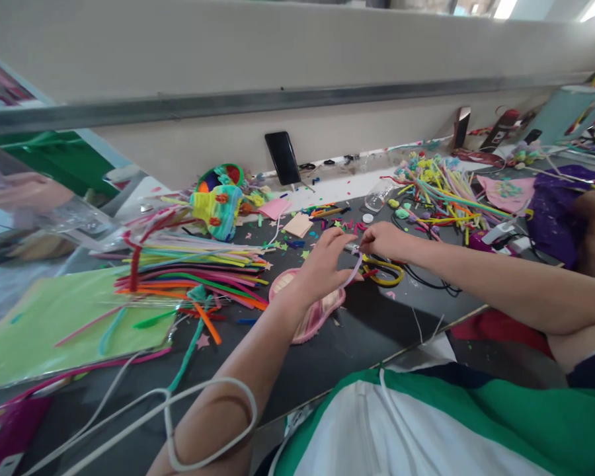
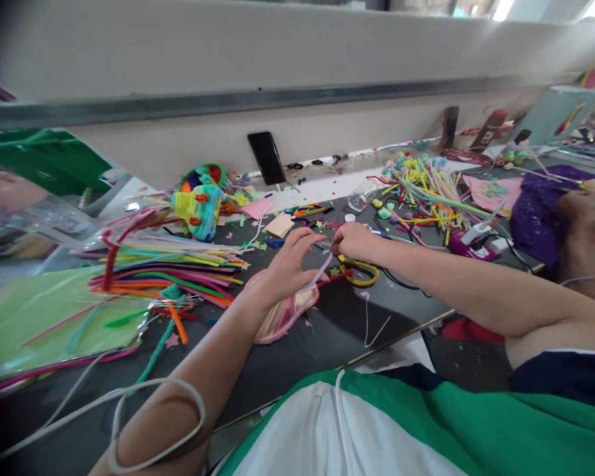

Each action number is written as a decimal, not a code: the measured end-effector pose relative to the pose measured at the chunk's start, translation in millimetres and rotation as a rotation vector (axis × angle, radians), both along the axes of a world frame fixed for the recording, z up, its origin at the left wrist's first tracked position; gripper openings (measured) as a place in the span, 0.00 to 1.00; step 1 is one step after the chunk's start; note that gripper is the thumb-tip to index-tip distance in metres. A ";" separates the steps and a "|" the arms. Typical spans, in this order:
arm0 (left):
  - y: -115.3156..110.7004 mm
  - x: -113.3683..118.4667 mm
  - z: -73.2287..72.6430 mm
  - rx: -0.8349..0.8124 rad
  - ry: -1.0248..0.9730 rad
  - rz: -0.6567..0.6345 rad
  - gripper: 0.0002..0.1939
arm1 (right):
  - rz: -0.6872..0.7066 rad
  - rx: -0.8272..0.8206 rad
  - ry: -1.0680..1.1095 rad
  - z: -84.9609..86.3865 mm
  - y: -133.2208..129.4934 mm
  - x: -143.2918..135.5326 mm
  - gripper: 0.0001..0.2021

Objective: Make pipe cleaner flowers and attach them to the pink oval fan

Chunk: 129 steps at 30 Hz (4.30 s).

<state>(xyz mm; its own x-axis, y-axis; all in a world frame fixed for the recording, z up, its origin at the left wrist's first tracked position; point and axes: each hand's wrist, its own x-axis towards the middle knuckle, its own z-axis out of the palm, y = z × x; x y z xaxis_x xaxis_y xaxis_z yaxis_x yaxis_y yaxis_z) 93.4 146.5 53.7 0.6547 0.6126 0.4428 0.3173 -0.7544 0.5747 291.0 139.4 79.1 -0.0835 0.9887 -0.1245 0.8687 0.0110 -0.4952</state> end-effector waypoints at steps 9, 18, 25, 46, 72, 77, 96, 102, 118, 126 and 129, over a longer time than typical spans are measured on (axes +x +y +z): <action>13.9 -15.9 12.3 -0.917 -0.455 0.094 0.21 | -0.112 -0.179 0.394 -19.3 -20.2 -12.4 0.04; 8.8 -16.3 14.1 -0.258 0.043 -0.145 0.27 | -0.135 -0.301 0.766 -20.7 -15.5 -13.2 0.02; 0.4 -10.0 15.1 -0.164 0.219 -0.126 0.15 | -0.110 -0.300 0.713 -24.6 -15.0 -20.2 0.02; 0.0 5.4 -11.5 -0.529 -0.061 0.192 0.05 | 0.066 0.148 0.086 -28.2 -28.6 -28.3 0.06; 4.6 -3.4 -13.6 0.329 0.196 0.091 0.11 | -0.026 0.023 0.168 -13.4 -11.5 -24.6 0.08; -0.5 -3.8 -7.0 0.389 0.241 0.121 0.11 | -0.017 0.141 0.032 -10.1 -12.6 -26.0 0.08; 4.0 -10.3 15.3 -0.862 -0.188 0.068 0.07 | 0.374 0.645 -0.112 -12.2 -19.9 -31.4 0.08; 9.6 -17.1 16.6 -1.178 -0.275 -0.016 0.11 | 0.371 0.544 -0.119 0.5 -15.9 -39.7 0.05; 5.9 -8.2 20.3 -0.971 -0.652 0.182 0.11 | 0.112 -0.226 1.229 -39.4 -15.9 -53.3 0.13; 12.9 -7.8 10.7 -0.873 -0.724 0.337 0.09 | 0.077 -0.367 1.418 -38.4 -19.6 -58.6 0.14; 16.3 -6.5 2.6 -0.866 -0.715 0.379 0.08 | 0.104 -0.518 1.414 -33.7 -26.9 -60.8 0.12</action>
<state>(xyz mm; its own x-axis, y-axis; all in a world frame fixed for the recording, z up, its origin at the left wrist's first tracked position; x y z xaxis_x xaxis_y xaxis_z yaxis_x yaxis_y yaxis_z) 86.9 162.9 56.3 0.1393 0.9900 -0.0233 -0.1637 0.0463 0.9854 230.2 112.5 45.3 -0.4945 0.8442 -0.2069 -0.3072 -0.3924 -0.8670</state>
